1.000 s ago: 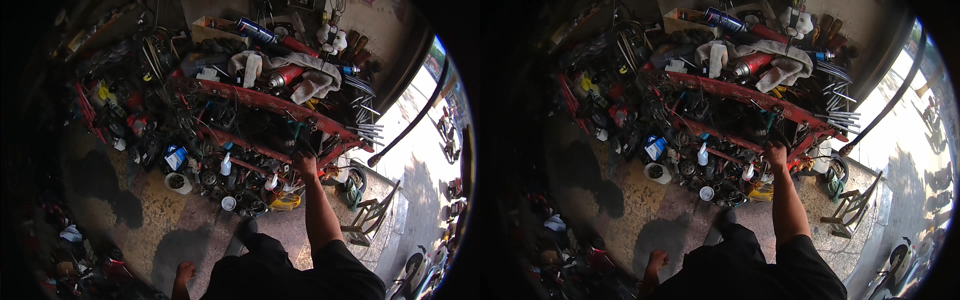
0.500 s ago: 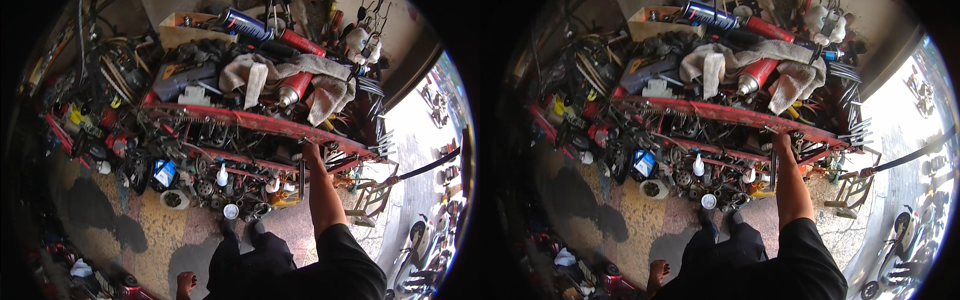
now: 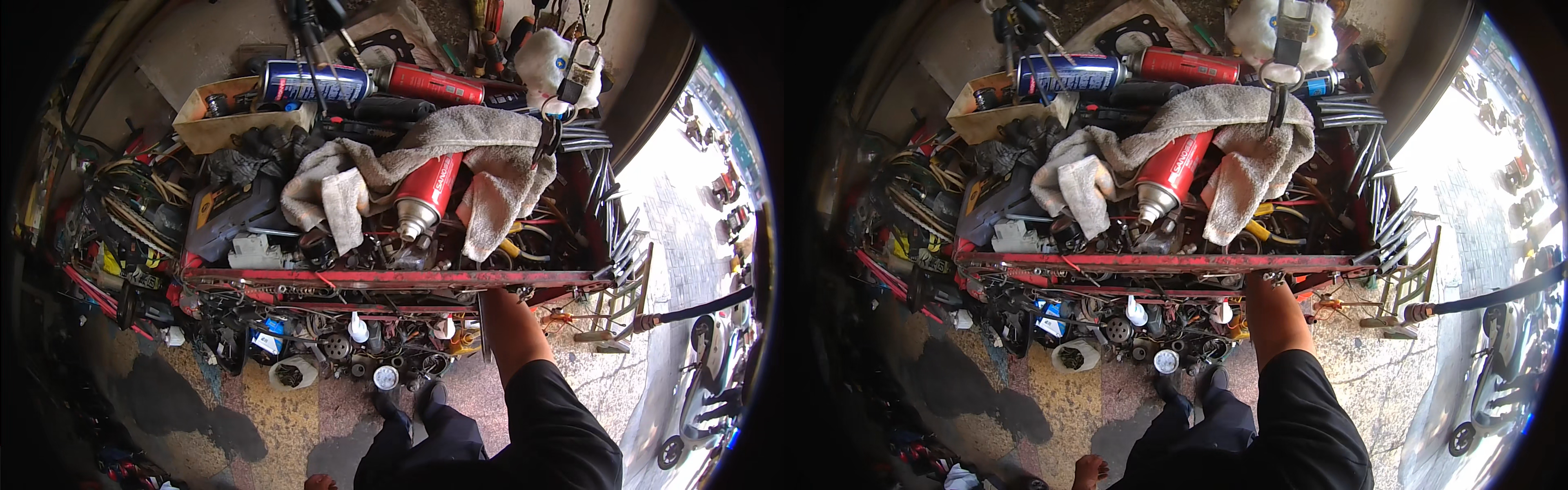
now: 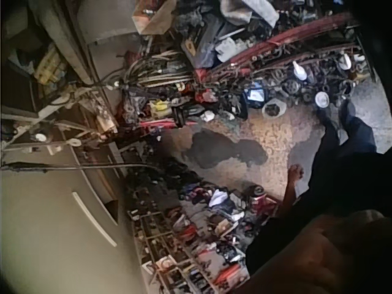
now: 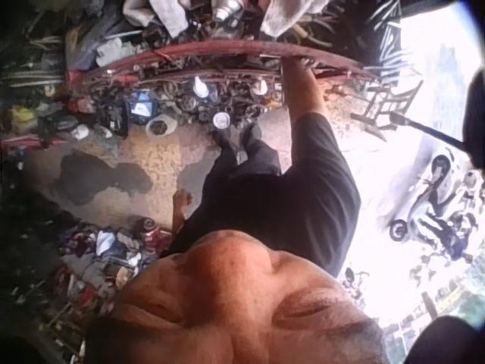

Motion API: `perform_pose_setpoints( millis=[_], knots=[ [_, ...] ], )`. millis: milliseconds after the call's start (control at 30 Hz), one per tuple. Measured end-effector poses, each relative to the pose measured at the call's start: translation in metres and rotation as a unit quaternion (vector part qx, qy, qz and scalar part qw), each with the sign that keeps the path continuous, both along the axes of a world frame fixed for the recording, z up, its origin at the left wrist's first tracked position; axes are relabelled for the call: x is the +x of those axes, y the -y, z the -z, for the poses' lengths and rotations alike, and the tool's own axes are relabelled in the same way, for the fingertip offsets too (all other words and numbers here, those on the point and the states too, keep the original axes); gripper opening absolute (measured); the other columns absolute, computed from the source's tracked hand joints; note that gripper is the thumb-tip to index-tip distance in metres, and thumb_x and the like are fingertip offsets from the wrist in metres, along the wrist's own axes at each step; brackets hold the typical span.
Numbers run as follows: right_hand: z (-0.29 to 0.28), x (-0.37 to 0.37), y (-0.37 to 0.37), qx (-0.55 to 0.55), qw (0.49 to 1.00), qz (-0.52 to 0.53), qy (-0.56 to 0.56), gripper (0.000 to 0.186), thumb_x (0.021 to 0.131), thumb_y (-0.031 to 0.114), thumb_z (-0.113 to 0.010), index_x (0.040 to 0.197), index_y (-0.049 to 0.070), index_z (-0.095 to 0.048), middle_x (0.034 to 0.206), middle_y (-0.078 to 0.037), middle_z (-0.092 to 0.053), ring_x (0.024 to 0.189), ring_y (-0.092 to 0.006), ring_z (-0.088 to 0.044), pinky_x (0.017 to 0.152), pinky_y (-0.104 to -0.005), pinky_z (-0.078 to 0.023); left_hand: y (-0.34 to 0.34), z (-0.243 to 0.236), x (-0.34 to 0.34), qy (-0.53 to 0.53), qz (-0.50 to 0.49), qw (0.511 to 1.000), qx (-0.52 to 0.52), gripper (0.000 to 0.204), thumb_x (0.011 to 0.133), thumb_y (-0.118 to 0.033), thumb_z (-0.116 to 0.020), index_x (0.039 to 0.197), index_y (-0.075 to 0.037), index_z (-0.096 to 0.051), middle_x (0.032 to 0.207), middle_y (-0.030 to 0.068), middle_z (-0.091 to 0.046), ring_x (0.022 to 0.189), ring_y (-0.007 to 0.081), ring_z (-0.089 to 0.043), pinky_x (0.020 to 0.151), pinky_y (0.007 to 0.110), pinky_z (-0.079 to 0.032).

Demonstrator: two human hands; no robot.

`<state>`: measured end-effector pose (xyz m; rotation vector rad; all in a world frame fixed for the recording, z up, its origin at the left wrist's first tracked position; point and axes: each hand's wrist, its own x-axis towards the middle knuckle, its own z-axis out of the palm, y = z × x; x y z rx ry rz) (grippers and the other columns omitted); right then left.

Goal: The person retrieves a cordless impact wrench from a cluttered tool rack, walks to a silver scooter, and uses the tool to remove bolts from the rear wheel area. The person then switches to a cordless drill to remove additional fasteners from the rear fender and side panels.

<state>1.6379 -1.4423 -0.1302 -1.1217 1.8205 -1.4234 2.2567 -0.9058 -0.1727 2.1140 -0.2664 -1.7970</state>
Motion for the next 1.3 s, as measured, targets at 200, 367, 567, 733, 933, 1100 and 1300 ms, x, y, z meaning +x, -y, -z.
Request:
perform_pose_setpoints(
  millis=[200, 367, 567, 733, 933, 1100, 1300],
  knots=[
    [-0.002, 0.002, 0.006, 0.002, 1.000, -0.024, 0.013, 0.027, 0.083, 0.027, -0.062, 0.092, 0.003, -0.070, 0.082, -0.014, -0.068, 0.079, -0.0260, -0.065, 0.073, -0.0377, -0.050, -0.015, 0.004, -0.021, 0.123, 0.140, 0.982, -0.039, 0.029, 0.093, -0.032, -0.059, 0.090, -0.004, -0.063, 0.072, 0.0083, -0.065, 0.055, 0.0167, -0.061, 0.046, 0.029, -0.051],
    [-0.003, 0.003, 0.005, 0.002, 0.999, -0.038, 0.024, 0.027, 0.083, 0.026, -0.062, 0.092, 0.002, -0.069, 0.082, -0.013, -0.068, 0.078, -0.0243, -0.064, 0.073, -0.0369, -0.050, -0.004, -0.017, -0.035, 0.058, 0.004, 0.998, -0.017, 0.024, 0.092, -0.030, -0.062, 0.091, -0.005, -0.062, 0.074, 0.0066, -0.064, 0.060, 0.0162, -0.062, 0.050, 0.028, -0.052],
    [-0.005, 0.006, 0.002, -0.002, 0.998, -0.047, 0.034, 0.026, 0.082, 0.025, -0.063, 0.092, 0.002, -0.069, 0.082, -0.011, -0.067, 0.078, -0.0222, -0.063, 0.072, -0.0359, -0.050, -0.014, -0.026, -0.041, 0.084, -0.032, 0.996, 0.002, 0.020, 0.092, -0.028, -0.062, 0.094, -0.008, -0.061, 0.075, 0.0059, -0.063, 0.062, 0.0161, -0.062, 0.052, 0.029, -0.051],
    [-0.004, 0.002, -0.012, -0.002, 0.998, -0.047, 0.047, 0.025, 0.082, 0.025, -0.064, 0.092, 0.002, -0.068, 0.082, -0.010, -0.067, 0.077, -0.0205, -0.062, 0.072, -0.0351, -0.050, -0.014, -0.042, -0.041, 0.082, -0.027, 0.996, 0.009, 0.021, 0.091, -0.026, -0.063, 0.099, -0.007, -0.060, 0.077, 0.0073, -0.062, 0.064, 0.0179, -0.062, 0.056, 0.032, -0.052],
    [0.002, -0.004, -0.046, 0.011, 0.996, -0.043, 0.075, 0.025, 0.082, 0.024, -0.065, 0.093, 0.002, -0.068, 0.082, -0.008, -0.067, 0.077, -0.0185, -0.062, 0.072, -0.0341, -0.050, 0.011, -0.071, -0.057, 0.122, -0.030, 0.992, 0.031, 0.029, 0.091, -0.024, -0.062, 0.112, -0.004, -0.059, 0.087, 0.0094, -0.065, 0.071, 0.0212, -0.065, 0.067, 0.038, -0.054],
    [0.011, -0.009, -0.086, 0.026, 0.991, -0.043, 0.122, 0.024, 0.082, 0.024, -0.065, 0.093, 0.002, -0.067, 0.082, -0.007, -0.066, 0.076, -0.0168, -0.061, 0.071, -0.0333, -0.050, 0.085, -0.100, -0.103, 0.080, 0.023, 0.996, -0.037, 0.018, 0.092, -0.020, -0.062, 0.104, -0.006, -0.060, 0.083, 0.0068, -0.064, 0.067, 0.0167, -0.061, 0.060, 0.031, -0.050],
    [0.013, 0.001, -0.138, 0.026, 0.982, -0.065, 0.174, 0.024, 0.082, 0.023, -0.066, 0.093, 0.002, -0.067, 0.082, -0.005, -0.066, 0.076, -0.0147, -0.060, 0.071, -0.0323, -0.050, 0.278, -0.098, -0.261, -0.163, 0.213, 0.922, -0.278, 0.055, 0.095, -0.022, -0.062, 0.142, -0.007, -0.037, 0.107, 0.0077, -0.060, 0.091, 0.0154, -0.060, 0.074, 0.031, -0.051]
  ],
)
